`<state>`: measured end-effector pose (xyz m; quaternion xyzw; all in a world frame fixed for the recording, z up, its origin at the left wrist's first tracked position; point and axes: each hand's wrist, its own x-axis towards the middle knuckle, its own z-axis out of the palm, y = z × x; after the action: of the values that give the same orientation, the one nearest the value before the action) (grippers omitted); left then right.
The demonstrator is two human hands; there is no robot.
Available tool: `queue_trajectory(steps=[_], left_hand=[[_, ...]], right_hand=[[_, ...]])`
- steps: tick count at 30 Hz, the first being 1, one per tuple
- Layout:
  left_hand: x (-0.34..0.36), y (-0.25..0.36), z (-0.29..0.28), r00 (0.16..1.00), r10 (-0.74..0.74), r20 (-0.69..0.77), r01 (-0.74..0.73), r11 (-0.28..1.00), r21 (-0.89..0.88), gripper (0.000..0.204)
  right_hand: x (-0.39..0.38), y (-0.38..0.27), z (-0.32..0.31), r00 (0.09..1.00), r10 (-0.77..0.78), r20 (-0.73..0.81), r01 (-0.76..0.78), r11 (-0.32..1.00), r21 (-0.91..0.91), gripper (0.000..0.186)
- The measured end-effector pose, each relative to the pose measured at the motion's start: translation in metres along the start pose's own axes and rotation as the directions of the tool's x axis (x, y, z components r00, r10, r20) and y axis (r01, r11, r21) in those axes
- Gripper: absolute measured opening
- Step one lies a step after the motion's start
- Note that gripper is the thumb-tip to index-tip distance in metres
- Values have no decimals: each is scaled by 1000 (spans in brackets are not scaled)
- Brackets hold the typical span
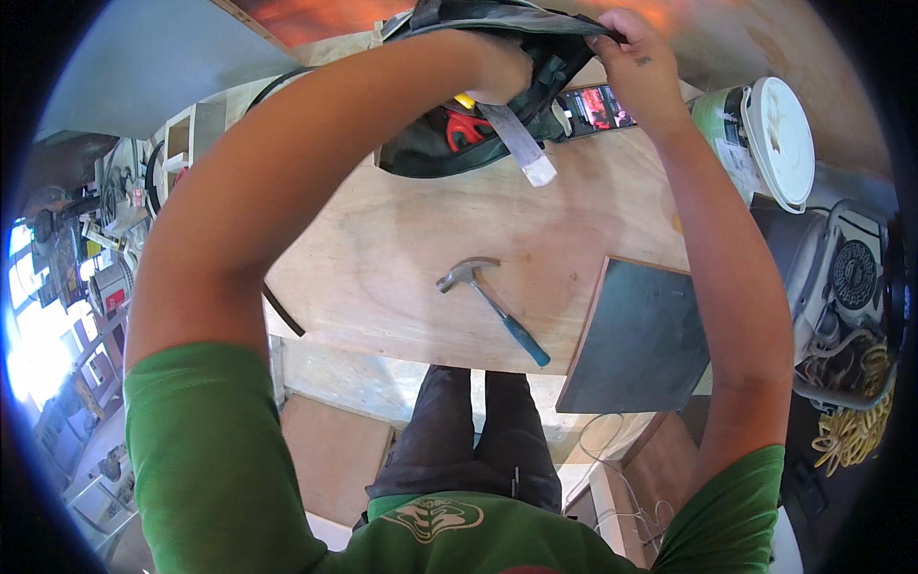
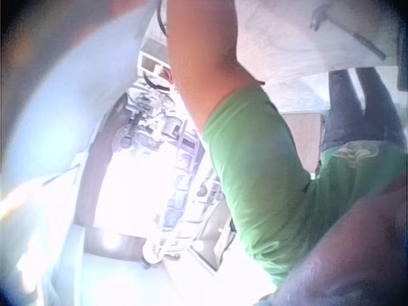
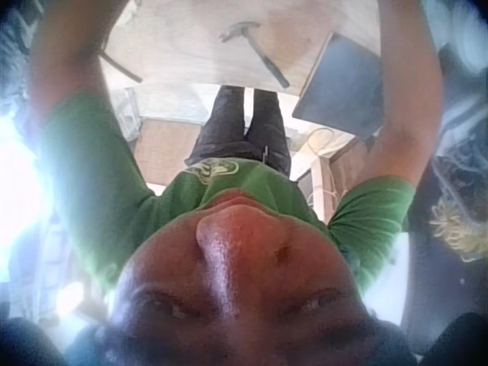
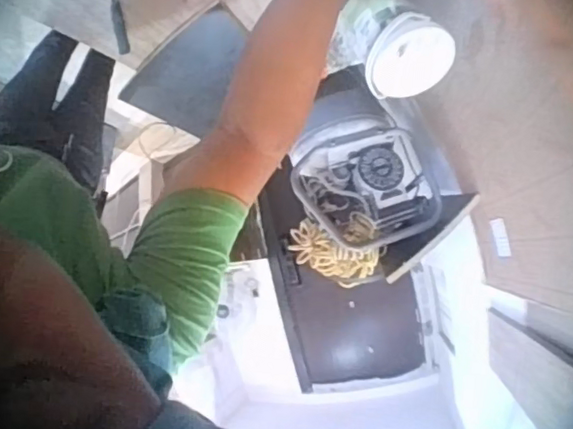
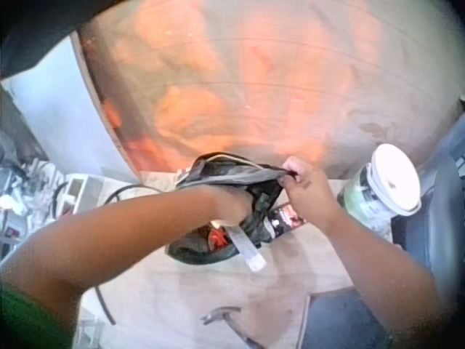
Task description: The person retrieves a utility knife from a tool bag and uses it to score a dark rectangular board along its edges. They then use a hammer to tap the board, likely to snap it along the scored lines. The person handles the board and tools on a wooden workbench.
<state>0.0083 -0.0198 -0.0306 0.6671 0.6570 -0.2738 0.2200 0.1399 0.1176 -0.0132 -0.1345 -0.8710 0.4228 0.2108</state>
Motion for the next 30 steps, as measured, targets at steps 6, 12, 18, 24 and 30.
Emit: queue_trajectory(steps=[6, 12, 18, 24, 30], left_hand=[[-21, -22, 11, 993, 115, 21, -116, 934, 337, 26], [-45, 0, -31, 998, -29, 63, 20, 991, 132, 26], [-15, 13, -11, 955, -250, -158, 170, 901, -399, 40], [20, 8, 7, 938, -347, -10, 327, 893, -308, 51], [0, 4, 0, 976, -214, -37, 211, 975, -73, 54]], right_hand=[[1, -4, 1, 990, -139, -11, 137, 986, -99, 4], [4, 2, 3, 978, -209, -27, 203, 969, -141, 7], [3, 4, 4, 970, -237, -57, 227, 963, -148, 5], [4, 2, 5, 966, -254, -36, 246, 957, -151, 4], [2, 7, -1, 969, -243, -36, 237, 964, -121, 5]])
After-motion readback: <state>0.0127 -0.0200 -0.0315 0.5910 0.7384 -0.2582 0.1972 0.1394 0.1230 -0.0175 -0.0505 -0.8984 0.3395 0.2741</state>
